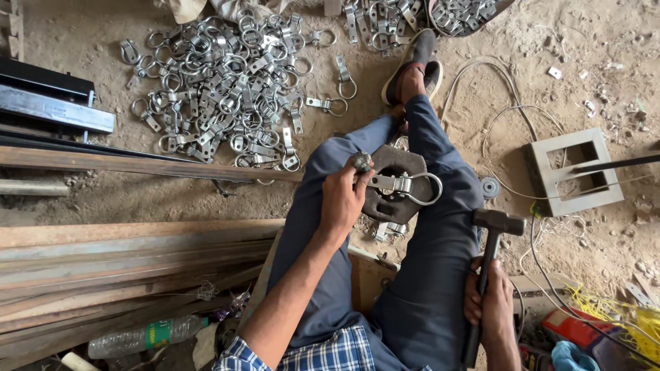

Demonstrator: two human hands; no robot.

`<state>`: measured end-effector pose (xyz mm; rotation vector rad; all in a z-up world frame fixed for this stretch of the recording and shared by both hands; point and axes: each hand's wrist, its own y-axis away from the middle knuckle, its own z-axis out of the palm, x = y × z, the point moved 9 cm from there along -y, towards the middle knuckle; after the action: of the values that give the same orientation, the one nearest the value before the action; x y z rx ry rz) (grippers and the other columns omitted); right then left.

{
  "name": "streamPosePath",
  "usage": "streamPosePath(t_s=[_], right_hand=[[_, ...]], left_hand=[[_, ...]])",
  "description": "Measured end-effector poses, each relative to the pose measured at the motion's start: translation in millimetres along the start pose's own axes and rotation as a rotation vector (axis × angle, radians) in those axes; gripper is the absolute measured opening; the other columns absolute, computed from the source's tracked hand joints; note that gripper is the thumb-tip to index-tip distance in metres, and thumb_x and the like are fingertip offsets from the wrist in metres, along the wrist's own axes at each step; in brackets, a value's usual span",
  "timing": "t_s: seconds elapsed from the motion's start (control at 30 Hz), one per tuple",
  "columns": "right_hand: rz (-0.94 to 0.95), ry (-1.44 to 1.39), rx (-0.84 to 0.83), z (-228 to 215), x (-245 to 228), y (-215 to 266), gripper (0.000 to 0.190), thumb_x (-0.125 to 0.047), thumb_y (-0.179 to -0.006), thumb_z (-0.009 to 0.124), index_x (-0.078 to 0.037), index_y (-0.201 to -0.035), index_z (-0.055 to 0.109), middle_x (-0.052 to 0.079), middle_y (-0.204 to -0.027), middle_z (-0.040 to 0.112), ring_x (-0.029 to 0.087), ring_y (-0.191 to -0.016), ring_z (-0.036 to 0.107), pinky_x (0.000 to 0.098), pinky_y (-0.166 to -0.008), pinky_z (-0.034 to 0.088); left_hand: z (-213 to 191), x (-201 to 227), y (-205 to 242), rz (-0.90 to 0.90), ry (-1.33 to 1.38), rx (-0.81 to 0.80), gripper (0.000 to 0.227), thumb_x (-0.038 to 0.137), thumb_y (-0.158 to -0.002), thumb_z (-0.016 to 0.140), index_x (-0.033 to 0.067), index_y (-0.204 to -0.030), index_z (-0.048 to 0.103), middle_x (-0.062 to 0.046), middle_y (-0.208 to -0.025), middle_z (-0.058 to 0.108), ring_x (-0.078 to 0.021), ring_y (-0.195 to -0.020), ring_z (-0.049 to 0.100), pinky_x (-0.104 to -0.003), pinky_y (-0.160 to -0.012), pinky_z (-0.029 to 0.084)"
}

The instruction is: The person sits cross-legged on the ground and uses a hammer to strike a metal part held on a small anvil. They repeatedly adjust the metal part and hammer it to shape it, with a large pile of similar metal parts visible nearby.

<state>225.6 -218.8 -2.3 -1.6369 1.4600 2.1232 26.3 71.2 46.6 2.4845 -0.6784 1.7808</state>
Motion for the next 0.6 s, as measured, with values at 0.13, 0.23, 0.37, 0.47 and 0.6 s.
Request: streamPosePath(t_s=[0.13,0.23,0.37,0.47,0.6], right_hand=[[-0.064,0.201,0.085,7.2,-13.7,12.6,0.046,-0.041,-0.110,0.027,-0.005,-0.102,0.053,0.002,-0.053,0.039,0.011,-0.032,0.032,0.0286,-0.027,0.028],[-0.149,0.422,0.099,16.8,-26.9,19.6,0.043,-0.036,-0.109,0.031,-0.003,-0.096,0.056,0.004,-0.054,0.046,0.013,-0.033,0.040,0.0316,-0.028,0.034],[-0.406,0.722,0.069,53.0,-73.5,30.4,0.042,-0.034,-0.110,0.037,-0.005,-0.091,0.060,0.003,-0.050,0.049,0.014,-0.037,0.043,0.0315,-0.035,0.037],[-0.786,0.688,0.082,91.7,-152.3,78.2,0.040,-0.038,-0.106,0.044,-0.003,-0.093,0.060,-0.001,-0.050,0.052,0.009,-0.039,0.053,0.0283,-0.040,0.040],[-1.051,0.283,0.112,99.0,-196.6,118.1,0.038,-0.038,-0.110,0.041,-0.004,-0.100,0.052,-0.001,-0.061,0.053,0.011,-0.046,0.048,0.0279,-0.046,0.038]], left_hand=[[4.8,3.4,-2.8,0.040,-0.047,-0.041,0.021,0.020,-0.101,0.067,0.0020,-0.112,0.068,-0.018,-0.089,0.075,-0.0339,-0.079,0.077,-0.042,-0.063,0.058],[20.5,-7.9,0.1,-0.033,-0.097,-0.127,0.022,0.022,-0.101,0.065,0.0048,-0.115,0.066,-0.015,-0.084,0.074,-0.0313,-0.071,0.077,-0.041,-0.059,0.059],[38.4,-25.9,-1.9,-0.122,-0.131,-0.222,0.023,0.023,-0.103,0.063,0.0081,-0.121,0.064,-0.013,-0.086,0.074,-0.0309,-0.066,0.076,-0.039,-0.056,0.061],[18.0,8.9,-4.6,0.130,-0.292,-0.039,0.032,0.016,-0.090,0.072,0.0068,-0.120,0.068,-0.020,-0.083,0.074,-0.0404,-0.072,0.072,-0.047,-0.060,0.057],[19.1,4.3,1.6,0.117,-0.208,-0.102,0.027,0.015,-0.096,0.069,0.0064,-0.121,0.064,-0.020,-0.091,0.074,-0.0372,-0.076,0.074,-0.045,-0.063,0.060]])
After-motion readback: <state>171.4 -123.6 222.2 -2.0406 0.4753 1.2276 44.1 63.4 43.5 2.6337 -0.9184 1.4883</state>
